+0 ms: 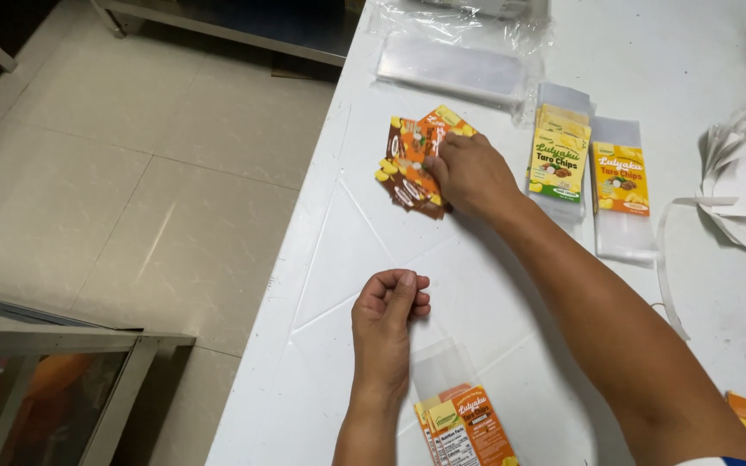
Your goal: The person places printed labels into clear plastic bags on a white table. They then gather a stack of small snack packets and arrange them on the table, organizing the items for packaging.
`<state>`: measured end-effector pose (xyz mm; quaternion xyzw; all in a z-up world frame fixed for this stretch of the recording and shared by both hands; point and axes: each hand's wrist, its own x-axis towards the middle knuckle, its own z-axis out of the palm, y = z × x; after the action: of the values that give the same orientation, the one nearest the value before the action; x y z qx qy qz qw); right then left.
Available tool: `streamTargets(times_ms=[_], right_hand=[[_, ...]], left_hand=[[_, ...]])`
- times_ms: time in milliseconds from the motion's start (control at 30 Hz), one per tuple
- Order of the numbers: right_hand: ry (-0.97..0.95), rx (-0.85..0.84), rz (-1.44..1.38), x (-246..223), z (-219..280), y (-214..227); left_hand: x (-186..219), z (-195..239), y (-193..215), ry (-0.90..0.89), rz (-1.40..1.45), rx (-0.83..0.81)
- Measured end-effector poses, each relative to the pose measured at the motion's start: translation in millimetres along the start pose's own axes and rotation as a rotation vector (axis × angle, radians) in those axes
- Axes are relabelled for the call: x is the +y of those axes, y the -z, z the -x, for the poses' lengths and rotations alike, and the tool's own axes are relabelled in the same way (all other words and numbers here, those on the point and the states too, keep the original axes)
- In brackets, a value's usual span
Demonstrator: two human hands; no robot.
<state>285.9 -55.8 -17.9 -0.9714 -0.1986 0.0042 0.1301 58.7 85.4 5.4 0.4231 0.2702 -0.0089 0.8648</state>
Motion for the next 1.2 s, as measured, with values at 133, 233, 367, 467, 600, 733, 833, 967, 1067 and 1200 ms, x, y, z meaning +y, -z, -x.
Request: streamTargets(times_ms=[133, 233, 367, 467, 600, 733, 833, 967, 1067, 1200], right_hand=[[-0.205, -0.15, -0.036, -45.9, 12.4, 59.5], [0.03, -0.211, -0.097, -17.2, -17.9, 63.8], [0.1, -0.429, -0.006, -4.6, -47.9, 67.5], [0.1, -0.474, 0.074, -15.8, -52.1, 76.3], [-0.088, -0.554, 0.156, -28.5, -46.7, 83.9], [-0.238, -0.552, 0.019, -29.4, -35.1, 88.8], [-0.168, -0.475, 0.034, -18.6, -30.0, 78.7], [0.023, -0.45, 0.061, 0.8, -27.0, 64.1], [0.089, -0.377, 0.051, 4.1, -29.6, 61.8], [0.003, -0.419, 0.011, -18.0, -22.8, 77.3]], left_hand=[[-2.9, -2.3, 0.8, -0.012, 0.01, -0.014], [2.4, -0.9, 0.5, 0.014, 0.01, -0.014], [1.3, -2.2, 1.3, 0.019, 0.016, -0.02], [0.9, -2.0, 1.0, 0.015, 0.001, -0.019], [0.1, -0.7, 1.6, 0.025, -0.007, -0.016], [2.9, -0.2, 0.2, 0.012, -0.017, -0.022], [3.2, -1.3, -0.1, 0.008, -0.013, -0.028], [1.8, -0.3, 1.3, 0.015, 0.01, -0.027], [2.6, -0.5, 2.7, -0.01, -0.057, -0.096], [1.6, -1.0, 4.0, -0.017, -0.05, -0.1]])
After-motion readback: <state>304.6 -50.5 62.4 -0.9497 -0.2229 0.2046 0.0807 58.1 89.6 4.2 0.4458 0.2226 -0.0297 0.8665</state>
